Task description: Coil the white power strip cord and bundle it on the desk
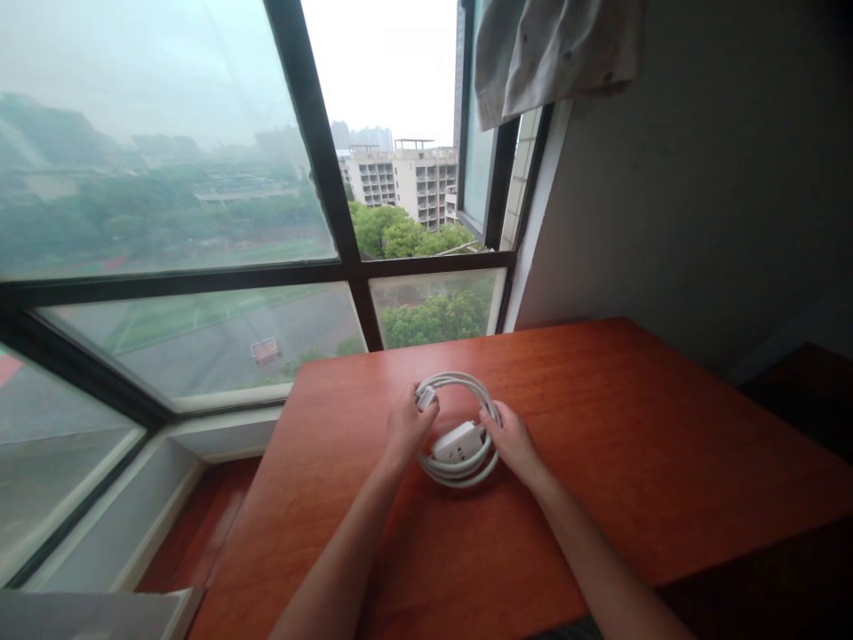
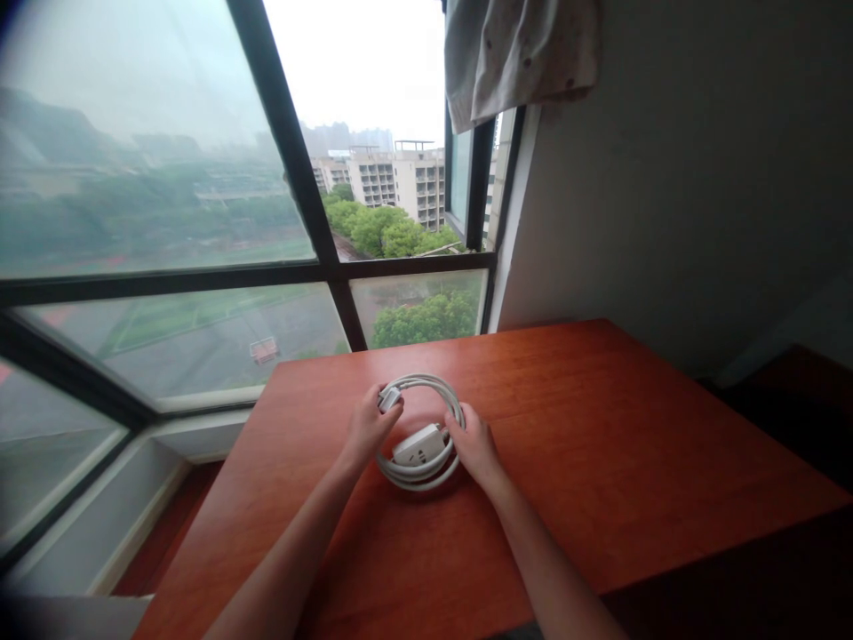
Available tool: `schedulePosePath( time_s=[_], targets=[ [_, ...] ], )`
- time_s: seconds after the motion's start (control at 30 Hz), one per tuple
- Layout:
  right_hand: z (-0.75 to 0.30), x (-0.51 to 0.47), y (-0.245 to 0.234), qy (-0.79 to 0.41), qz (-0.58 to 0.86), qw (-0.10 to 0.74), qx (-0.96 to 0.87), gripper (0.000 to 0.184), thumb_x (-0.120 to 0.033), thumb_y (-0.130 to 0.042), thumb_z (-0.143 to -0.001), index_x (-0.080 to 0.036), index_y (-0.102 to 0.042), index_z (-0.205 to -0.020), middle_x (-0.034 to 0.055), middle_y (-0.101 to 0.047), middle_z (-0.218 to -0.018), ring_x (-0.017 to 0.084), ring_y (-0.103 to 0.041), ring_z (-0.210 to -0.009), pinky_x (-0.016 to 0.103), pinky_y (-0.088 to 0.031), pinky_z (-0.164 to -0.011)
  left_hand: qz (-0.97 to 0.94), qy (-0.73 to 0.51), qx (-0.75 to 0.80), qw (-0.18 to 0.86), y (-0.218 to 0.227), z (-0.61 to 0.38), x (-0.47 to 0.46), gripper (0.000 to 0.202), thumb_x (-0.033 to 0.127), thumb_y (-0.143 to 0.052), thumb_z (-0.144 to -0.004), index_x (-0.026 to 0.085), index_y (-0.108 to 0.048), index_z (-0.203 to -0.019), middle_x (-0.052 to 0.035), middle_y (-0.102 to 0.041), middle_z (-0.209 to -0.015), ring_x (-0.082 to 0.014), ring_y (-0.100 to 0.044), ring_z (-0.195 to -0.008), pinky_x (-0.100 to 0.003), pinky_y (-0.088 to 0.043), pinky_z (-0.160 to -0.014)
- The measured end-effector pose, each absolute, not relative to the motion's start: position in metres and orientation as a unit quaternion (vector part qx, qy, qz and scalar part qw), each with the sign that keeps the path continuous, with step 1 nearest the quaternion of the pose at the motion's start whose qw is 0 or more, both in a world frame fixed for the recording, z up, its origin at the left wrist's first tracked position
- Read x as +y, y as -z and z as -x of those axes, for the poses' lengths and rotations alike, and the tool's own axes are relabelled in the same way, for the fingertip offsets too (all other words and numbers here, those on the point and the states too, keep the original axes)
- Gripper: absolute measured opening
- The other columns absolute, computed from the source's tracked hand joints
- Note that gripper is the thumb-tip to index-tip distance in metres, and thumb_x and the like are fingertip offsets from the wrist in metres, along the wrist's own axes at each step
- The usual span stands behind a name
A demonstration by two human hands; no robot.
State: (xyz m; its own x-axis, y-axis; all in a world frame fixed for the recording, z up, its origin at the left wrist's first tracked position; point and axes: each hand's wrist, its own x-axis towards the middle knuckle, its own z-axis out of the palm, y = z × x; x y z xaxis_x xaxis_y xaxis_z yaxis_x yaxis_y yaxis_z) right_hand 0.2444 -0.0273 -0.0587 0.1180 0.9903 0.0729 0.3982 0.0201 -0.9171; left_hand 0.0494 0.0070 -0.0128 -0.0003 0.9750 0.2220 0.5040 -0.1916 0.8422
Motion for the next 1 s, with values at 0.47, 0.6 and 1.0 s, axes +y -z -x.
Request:
schedulePosePath(
  time_s=[0.47,0.6,1.0],
  targets=[
    [-0.253,-0.029,0.041,-0.259,0.707,0.261,-0.604,0.012,-0.031,-0.058,-0.082,-0.020,-0.056,-0.080,0.0072,-0.065,-0.069,0.018,-0.060,-0.057,0.026,-0.039,-0.051,-0.636,-0.398,0.609,0.258,0.030,-0.064,0.000,0.016,0.025,-0.059,-0.077,0.020,-0.061,-0.093,-0.0040,-0.065,-0.080,-0.0175,-0.058,-0.070,-0.024,-0.036,-0.064],
    [-0.255,-0.030,0.047,-0.395,0.648,0.342,-0.554,0.011,-0.031,-0.053,-0.083,-0.021,-0.056,-0.086,0.0010,-0.065,-0.068,0.013,-0.052,-0.042,0.021,-0.035,-0.037,-0.637,-0.350,0.638,0.252,0.037,-0.062,0.003,0.020,0.027,-0.058,-0.079,0.020,-0.061,-0.098,-0.0063,-0.067,-0.084,-0.0197,-0.060,-0.075,-0.025,-0.036,-0.064],
    [-0.274,-0.009,0.059,-0.164,0.702,0.340,-0.604,0.023,-0.025,-0.051,-0.083,-0.019,-0.066,-0.099,0.0097,-0.071,-0.096,0.024,-0.065,-0.087,0.031,-0.046,-0.076,-0.750,-0.251,0.592,0.152,0.035,-0.060,0.001,0.038,0.038,-0.054,-0.084,0.016,-0.054,-0.114,-0.0135,-0.062,-0.108,-0.0266,-0.055,-0.104,-0.034,-0.039,-0.087]
  ],
)
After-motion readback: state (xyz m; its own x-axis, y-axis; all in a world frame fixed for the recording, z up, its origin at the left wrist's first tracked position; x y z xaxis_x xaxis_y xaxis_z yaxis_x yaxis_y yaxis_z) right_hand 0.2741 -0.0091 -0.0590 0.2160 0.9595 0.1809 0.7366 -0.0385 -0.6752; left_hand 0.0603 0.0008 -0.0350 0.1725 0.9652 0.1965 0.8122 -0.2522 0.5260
